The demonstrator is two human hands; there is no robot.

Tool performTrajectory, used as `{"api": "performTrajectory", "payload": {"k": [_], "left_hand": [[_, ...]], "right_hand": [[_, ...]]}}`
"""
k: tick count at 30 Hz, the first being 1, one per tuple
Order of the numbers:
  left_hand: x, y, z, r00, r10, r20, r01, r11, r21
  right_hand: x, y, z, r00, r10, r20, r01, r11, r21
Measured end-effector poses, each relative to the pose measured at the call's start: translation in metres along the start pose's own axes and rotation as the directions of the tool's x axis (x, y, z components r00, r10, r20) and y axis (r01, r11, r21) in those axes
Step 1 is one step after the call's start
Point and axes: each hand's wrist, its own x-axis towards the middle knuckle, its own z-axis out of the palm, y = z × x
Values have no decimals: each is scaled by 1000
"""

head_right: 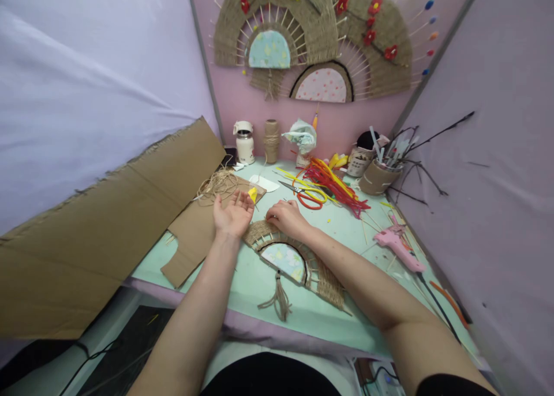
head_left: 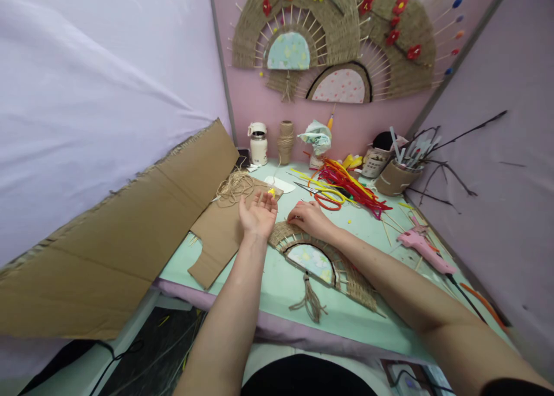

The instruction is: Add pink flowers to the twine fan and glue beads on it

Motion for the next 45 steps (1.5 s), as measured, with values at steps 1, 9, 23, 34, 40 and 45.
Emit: {"api": "performTrajectory", "payload": {"k": [1, 9, 23, 34, 40, 45], "left_hand": [[0, 0, 0, 1000, -1, 0, 1, 1000, -2], [0, 1, 0, 1000, -4, -2, 4, 1000, -12], [0, 2, 0, 1000, 6, 0, -6, 1000, -14], [-1, 1, 2, 1000, 13, 8, -13, 1000, 26], [-2, 1, 3, 1000, 15, 17, -16, 999, 49], [-2, 1, 3, 1000, 2, 6, -2, 999, 43]], "right_hand": [[0, 1, 0, 1000, -2, 1, 2, 1000, 1], [0, 1, -4, 996, -43, 79, 46, 998, -33], [-1, 2, -11, 991, -75, 108, 83, 994, -66], [-1, 5, -10, 982, -80, 172, 85, 996, -23], [-4, 6, -8, 972, -91, 216, 113, 990, -89], [-5, 5, -11, 962, -135, 235, 171, 975, -139]]}}
